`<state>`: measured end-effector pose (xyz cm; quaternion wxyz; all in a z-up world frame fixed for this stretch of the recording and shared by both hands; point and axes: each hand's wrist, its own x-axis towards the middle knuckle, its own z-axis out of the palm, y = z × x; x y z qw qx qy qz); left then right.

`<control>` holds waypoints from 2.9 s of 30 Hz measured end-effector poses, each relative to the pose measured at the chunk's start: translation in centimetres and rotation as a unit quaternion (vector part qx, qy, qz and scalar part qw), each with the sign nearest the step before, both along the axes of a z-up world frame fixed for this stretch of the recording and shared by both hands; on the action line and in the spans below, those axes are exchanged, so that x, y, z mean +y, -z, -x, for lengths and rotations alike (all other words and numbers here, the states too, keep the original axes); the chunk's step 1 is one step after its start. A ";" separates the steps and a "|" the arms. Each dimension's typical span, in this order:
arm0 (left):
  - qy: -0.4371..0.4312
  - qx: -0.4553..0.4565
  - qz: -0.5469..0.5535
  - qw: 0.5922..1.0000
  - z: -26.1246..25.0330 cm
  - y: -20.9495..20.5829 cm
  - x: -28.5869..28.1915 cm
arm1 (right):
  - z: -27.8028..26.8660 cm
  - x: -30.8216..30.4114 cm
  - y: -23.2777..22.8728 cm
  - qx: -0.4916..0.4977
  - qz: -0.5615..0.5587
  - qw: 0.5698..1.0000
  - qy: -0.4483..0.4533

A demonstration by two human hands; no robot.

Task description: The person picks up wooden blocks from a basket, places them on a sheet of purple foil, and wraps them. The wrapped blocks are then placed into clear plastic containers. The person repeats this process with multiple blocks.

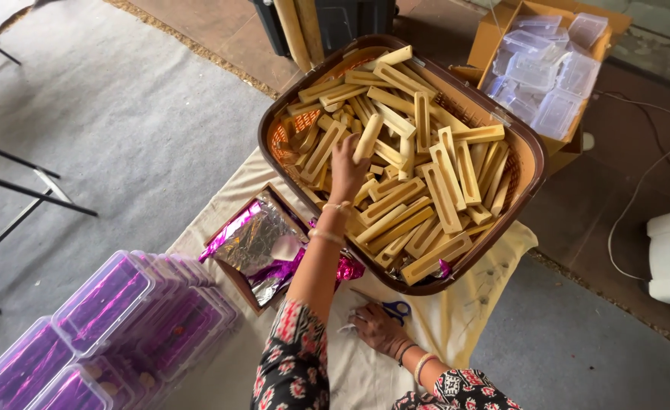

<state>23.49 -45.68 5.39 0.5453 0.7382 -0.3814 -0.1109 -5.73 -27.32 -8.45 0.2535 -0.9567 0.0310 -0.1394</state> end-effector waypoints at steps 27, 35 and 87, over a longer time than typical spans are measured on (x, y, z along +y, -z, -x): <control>-0.162 0.601 0.218 0.752 23.4 10.1 48.6 | -4.6 8.7 -7.7 -0.137 -0.188 0.966 -0.109; -0.226 0.554 0.255 0.759 24.7 12.2 48.4 | -0.9 14.6 -8.6 -0.109 -0.171 0.938 -0.280; -0.313 -0.011 -0.197 0.929 20.2 13.5 47.5 | -7.2 5.8 0.5 0.092 -0.303 0.948 -0.003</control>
